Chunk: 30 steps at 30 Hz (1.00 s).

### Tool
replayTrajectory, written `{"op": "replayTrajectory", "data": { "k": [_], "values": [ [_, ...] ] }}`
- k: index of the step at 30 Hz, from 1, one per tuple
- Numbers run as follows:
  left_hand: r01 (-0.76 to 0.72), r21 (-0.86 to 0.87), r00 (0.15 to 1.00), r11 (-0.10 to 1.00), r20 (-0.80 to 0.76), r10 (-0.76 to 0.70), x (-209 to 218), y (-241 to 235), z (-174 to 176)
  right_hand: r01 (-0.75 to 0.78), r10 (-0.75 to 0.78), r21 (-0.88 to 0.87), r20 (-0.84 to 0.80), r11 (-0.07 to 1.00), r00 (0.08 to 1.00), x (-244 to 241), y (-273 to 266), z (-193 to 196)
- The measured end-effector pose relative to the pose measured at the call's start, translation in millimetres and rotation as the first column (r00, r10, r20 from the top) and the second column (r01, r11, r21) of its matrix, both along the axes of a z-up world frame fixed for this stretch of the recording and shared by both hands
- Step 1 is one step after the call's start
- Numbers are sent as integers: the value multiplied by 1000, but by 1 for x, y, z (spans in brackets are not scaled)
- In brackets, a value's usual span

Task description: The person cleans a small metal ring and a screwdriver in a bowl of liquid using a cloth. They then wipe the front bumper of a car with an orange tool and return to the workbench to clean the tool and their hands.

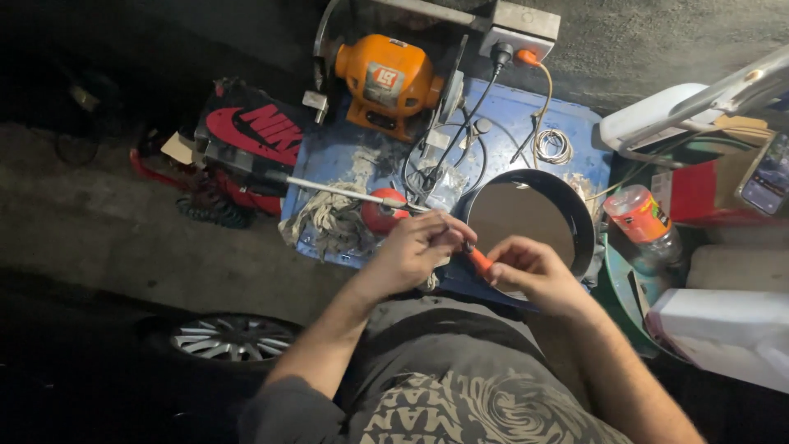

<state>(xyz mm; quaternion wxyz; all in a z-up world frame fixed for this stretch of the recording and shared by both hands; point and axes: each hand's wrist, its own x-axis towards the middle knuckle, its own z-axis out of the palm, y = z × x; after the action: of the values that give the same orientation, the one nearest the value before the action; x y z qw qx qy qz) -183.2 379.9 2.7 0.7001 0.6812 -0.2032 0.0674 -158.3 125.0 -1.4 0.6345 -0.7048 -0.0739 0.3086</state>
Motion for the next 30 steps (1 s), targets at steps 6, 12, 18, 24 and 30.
{"op": "replayTrajectory", "data": {
  "k": [6,12,18,24,30],
  "values": [
    [-123,283,991,951,-13,132,1,-25,-2,-87,77,-78,-127,993,989,-1,6,-10],
    [-85,344,995,935,-25,100,2,-36,15,-135,125,-120,-84,984,989,-7,0,5],
    [-58,738,933,672,-200,301,23,-62,-27,-138,131,-247,-44,959,990,-1,-4,23],
    [-421,905,848,64,368,382,66,-107,-125,-195,171,-408,-96,892,981,5,-35,28],
    [-548,834,780,-65,538,320,64,-124,-85,-216,190,-440,-104,872,976,15,-73,37]
  ]
}}
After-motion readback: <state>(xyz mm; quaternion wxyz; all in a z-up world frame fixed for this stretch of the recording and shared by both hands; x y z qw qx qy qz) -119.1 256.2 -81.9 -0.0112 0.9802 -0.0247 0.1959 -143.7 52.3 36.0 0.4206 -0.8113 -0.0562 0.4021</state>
